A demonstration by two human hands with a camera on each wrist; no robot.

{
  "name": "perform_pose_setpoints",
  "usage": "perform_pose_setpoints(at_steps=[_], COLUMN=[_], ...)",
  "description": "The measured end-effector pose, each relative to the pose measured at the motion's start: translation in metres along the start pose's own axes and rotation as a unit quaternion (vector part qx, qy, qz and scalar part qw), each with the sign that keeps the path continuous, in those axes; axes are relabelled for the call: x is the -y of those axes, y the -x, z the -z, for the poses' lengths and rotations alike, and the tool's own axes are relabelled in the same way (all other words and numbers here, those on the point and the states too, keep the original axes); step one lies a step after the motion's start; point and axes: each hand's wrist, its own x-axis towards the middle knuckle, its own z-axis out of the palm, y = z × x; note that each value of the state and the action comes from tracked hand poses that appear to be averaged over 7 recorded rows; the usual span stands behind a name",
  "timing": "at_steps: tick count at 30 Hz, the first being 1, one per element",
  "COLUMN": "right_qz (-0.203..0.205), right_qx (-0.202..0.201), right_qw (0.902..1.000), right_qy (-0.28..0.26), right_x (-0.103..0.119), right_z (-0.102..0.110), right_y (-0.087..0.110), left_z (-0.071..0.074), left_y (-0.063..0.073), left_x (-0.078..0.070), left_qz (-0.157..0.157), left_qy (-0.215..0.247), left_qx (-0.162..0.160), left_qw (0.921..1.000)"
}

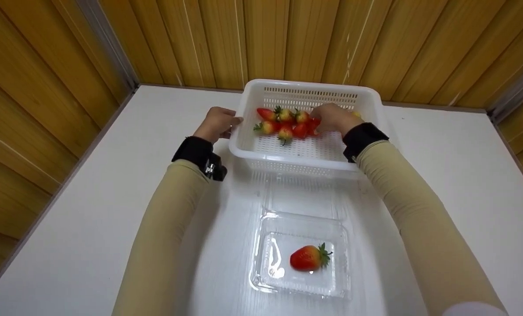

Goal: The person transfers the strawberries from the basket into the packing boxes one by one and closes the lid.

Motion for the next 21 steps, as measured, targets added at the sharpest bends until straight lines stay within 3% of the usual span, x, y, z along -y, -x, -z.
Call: perform_pose_setpoints(at_steps=[11,21], right_qz=[-0.017,0.024], right_qx=[0.022,0.034], right_qw=[0.9991,0.9941], right_qy=[0.032,0.100], right_x=[0.000,0.003], right_z=[-0.004,-0.008], right_y=[-0.003,-0.012], left_z=[-0.006,-0.003], left_y=[0.002,0.002], left_x=[-0.002,-0.002], left_qz=[-0.018,-0.012], left_qy=[-0.015,-0.025], left_qx=[0.000,-0.009], left_qw=[0.9997,0.9996])
